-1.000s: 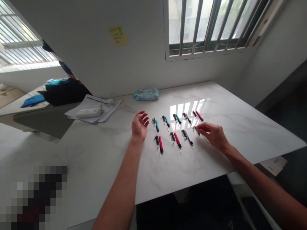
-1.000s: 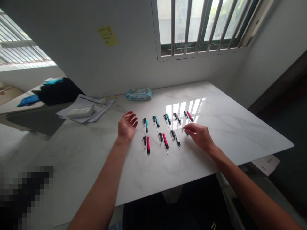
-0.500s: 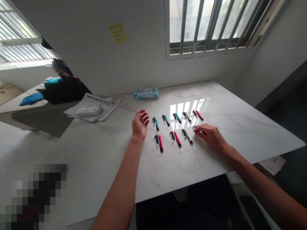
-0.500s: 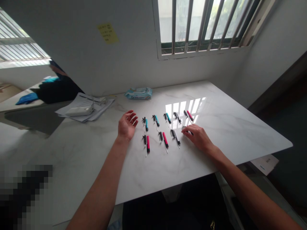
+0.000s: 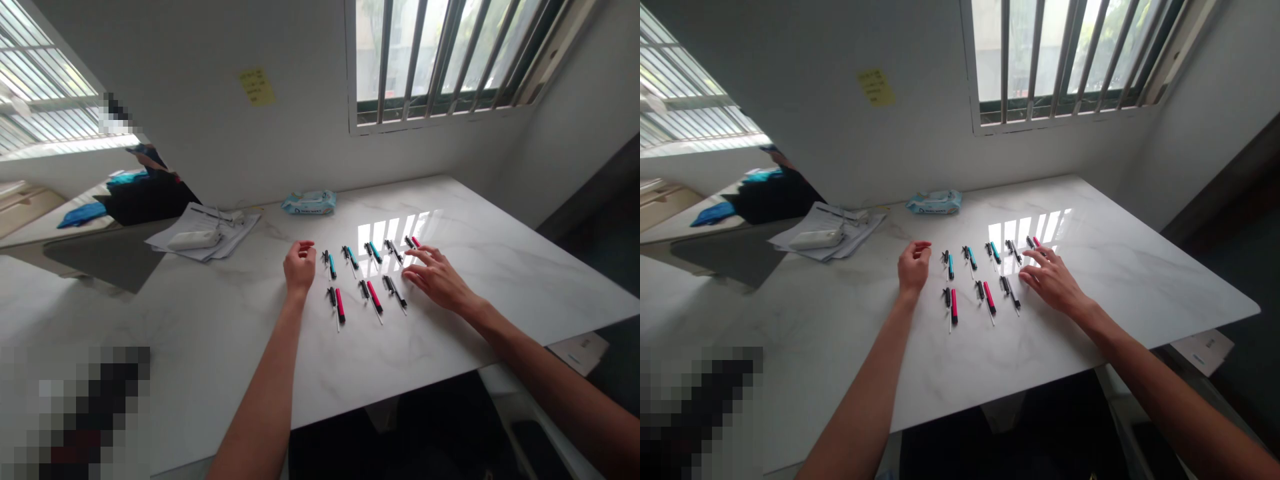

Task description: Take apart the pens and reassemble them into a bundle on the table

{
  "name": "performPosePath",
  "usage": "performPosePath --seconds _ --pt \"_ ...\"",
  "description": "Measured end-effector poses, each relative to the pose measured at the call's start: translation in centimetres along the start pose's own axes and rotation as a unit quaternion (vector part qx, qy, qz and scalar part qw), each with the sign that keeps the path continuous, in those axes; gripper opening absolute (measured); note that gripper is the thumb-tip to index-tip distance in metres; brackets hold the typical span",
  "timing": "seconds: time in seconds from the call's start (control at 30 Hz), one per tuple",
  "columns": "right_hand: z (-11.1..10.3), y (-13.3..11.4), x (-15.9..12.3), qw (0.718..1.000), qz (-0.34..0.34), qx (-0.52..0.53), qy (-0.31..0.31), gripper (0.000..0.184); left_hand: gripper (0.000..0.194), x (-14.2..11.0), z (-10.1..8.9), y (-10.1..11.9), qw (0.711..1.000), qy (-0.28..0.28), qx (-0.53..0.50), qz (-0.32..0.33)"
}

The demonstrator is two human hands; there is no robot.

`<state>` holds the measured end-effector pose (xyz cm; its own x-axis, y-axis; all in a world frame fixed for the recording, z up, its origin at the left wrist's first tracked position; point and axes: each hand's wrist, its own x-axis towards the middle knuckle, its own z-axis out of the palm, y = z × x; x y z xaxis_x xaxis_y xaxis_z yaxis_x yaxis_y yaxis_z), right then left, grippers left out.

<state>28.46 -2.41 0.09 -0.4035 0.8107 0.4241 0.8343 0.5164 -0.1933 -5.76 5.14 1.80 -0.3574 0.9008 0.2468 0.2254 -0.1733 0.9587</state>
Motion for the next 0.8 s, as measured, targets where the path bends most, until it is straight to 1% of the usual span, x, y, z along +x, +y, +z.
performPosePath --seconds 0.03,0.1,0.2,0.3,0.37,0.43,0.53,0.63,0.7,0.8 --pt "0.0 0.1 0.0 1.000 -0.002 0.003 0.007 0.026 0.012 -0.1 -0.1 -0.1 0.999 0.001 0.048 0.019" --pt "0.0 0.3 0.2 0.999 -0.003 0.012 0.030 0.026 0.011 -0.3 -0.2 -0.4 0.992 -0.004 0.120 0.030" --pt "-0.2 0.4 1.1 0.997 0.002 0.030 0.070 0.026 0.010 -0.3 -0.3 -1.0 0.982 -0.010 0.190 0.020" --pt "-0.2 -0.3 3.2 0.994 0.001 0.063 0.093 0.022 0.010 -0.2 -0.3 -1.8 0.971 -0.031 0.236 -0.003" --pt "0.1 -1.2 5.2 0.991 -0.009 0.100 0.091 0.016 0.011 -0.1 -0.3 -2.3 0.965 -0.032 0.258 -0.010" --pt "0.8 -2.3 7.7 0.987 -0.020 0.145 0.072 0.017 0.013 0.0 -0.2 -2.6 0.961 -0.028 0.276 -0.014" --pt "2.3 -3.9 11.8 0.980 -0.040 0.195 0.021 0.028 0.016 0.0 -0.1 -2.7 0.956 -0.030 0.293 -0.019" --pt "4.0 -5.2 15.7 0.978 -0.048 0.199 -0.036 0.033 0.019 0.0 -0.3 -2.6 0.956 -0.021 0.291 -0.015" --pt "4.9 -5.9 17.7 0.978 -0.037 0.194 -0.063 0.034 0.021 0.0 -0.5 -2.5 0.961 -0.015 0.276 -0.005" --pt "5.9 -7.2 19.5 0.978 -0.028 0.184 -0.089 0.038 0.020 0.0 -0.7 -2.4 0.968 -0.011 0.251 0.011"
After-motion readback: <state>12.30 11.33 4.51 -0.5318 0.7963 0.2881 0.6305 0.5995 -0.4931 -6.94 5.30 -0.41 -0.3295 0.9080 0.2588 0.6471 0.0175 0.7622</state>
